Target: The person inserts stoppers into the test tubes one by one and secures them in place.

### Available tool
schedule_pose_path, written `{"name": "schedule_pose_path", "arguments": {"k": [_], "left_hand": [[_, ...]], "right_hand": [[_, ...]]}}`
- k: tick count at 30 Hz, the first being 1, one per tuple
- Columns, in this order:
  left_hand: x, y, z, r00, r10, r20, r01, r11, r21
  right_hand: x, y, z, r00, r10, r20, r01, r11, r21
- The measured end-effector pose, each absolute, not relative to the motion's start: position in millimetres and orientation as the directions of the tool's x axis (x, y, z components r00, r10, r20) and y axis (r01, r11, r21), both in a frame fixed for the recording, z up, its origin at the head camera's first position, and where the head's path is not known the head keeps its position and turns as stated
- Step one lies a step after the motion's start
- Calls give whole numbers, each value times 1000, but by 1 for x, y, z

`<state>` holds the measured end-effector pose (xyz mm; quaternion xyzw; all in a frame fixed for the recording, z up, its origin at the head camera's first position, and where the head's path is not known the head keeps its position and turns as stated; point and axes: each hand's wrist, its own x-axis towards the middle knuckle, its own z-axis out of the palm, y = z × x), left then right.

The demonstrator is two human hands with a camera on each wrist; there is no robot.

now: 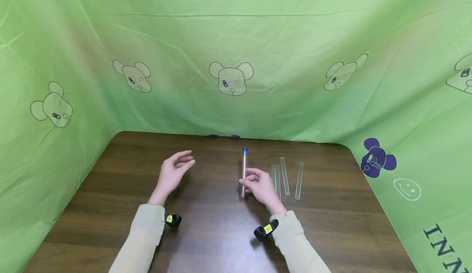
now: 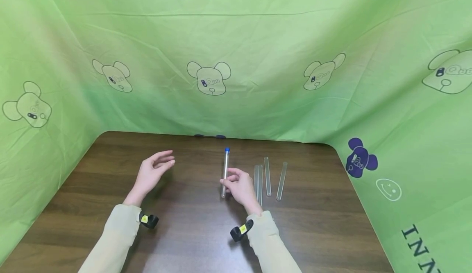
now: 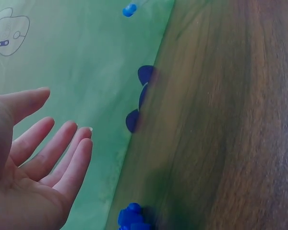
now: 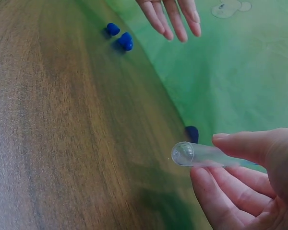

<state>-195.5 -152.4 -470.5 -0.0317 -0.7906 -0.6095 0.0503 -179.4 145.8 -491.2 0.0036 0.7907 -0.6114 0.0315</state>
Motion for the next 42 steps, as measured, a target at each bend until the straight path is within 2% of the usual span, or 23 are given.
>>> {"name": "schedule_pose_path", "arguments": {"k": [11, 25, 42], "left_hand": [[-194, -169, -469, -983, -99, 157, 122, 296, 947], [-185, -190, -478, -978, -137, 154, 93, 375, 922], [-172, -209, -491, -982, -180, 59, -36, 483, 875]], "right_hand": [[-180, 145, -493, -998, -34, -53, 41, 275, -961], [-184, 145, -495, -998, -7, -66, 60, 321, -945], [-183, 143, -493, -997, 3, -78, 72, 437, -896]]}}
